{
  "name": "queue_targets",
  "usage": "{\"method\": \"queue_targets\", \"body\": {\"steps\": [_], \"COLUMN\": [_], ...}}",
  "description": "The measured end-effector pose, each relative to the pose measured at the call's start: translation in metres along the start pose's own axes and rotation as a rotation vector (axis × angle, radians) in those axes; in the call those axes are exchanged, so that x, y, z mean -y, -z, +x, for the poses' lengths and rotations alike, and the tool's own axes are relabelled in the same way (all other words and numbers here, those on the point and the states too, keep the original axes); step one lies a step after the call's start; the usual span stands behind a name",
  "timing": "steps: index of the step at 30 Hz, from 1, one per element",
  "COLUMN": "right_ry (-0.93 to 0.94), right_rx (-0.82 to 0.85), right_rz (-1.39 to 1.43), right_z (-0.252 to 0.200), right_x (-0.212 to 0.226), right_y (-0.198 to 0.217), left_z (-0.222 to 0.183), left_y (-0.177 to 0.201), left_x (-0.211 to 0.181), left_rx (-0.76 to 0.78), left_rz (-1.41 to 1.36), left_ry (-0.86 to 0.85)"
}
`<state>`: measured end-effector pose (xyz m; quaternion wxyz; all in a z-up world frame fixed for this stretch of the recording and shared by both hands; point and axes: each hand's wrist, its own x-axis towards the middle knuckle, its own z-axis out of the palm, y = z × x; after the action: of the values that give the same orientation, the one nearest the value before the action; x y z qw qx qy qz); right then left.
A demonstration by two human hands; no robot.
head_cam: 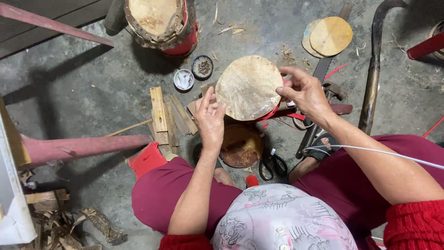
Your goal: Fitting a leather drum head onto a drum shell, trimming the excess leather with scissors, and hammering it into place.
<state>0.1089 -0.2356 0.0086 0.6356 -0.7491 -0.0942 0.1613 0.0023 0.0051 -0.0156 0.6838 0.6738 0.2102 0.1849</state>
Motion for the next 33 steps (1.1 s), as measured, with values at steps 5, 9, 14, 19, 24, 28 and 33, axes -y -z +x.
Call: {"method": "queue_targets", "body": {"steps": [5, 9, 14, 19, 24, 28, 33], "right_ry": [-0.069, -0.096, -0.115, -0.108, 0.005, 0.077, 0.053], "right_rx": [0.014, 0.024, 0.036, 0.046, 0.047, 0.078, -0.032], "right_rz": [-0.031, -0.052, -0.047, -0.008, 0.176, 0.258, 0.283], "right_z": [0.002, 0.004, 0.003, 0.002, 0.005, 0.008, 0.008], "right_x": [0.0, 0.003, 0.008, 0.014, 0.055, 0.084, 0.089], "right_y": [0.001, 0.002, 0.004, 0.003, 0.007, 0.026, 0.034], "left_z": [0.005, 0.009, 0.012, 0.012, 0.025, 0.043, 0.04], "left_y": [0.007, 0.007, 0.006, 0.004, 0.009, 0.039, 0.042], "left_x": [0.025, 0.043, 0.036, 0.011, -0.031, -0.055, -0.052], "left_rx": [-0.038, -0.054, -0.056, -0.053, -0.026, 0.11, 0.293], "left_rz": [0.107, 0.19, 0.217, 0.163, -0.354, -0.769, -1.068], "left_ry": [0.023, 0.036, 0.067, 0.096, 0.265, 0.403, 0.472]}}
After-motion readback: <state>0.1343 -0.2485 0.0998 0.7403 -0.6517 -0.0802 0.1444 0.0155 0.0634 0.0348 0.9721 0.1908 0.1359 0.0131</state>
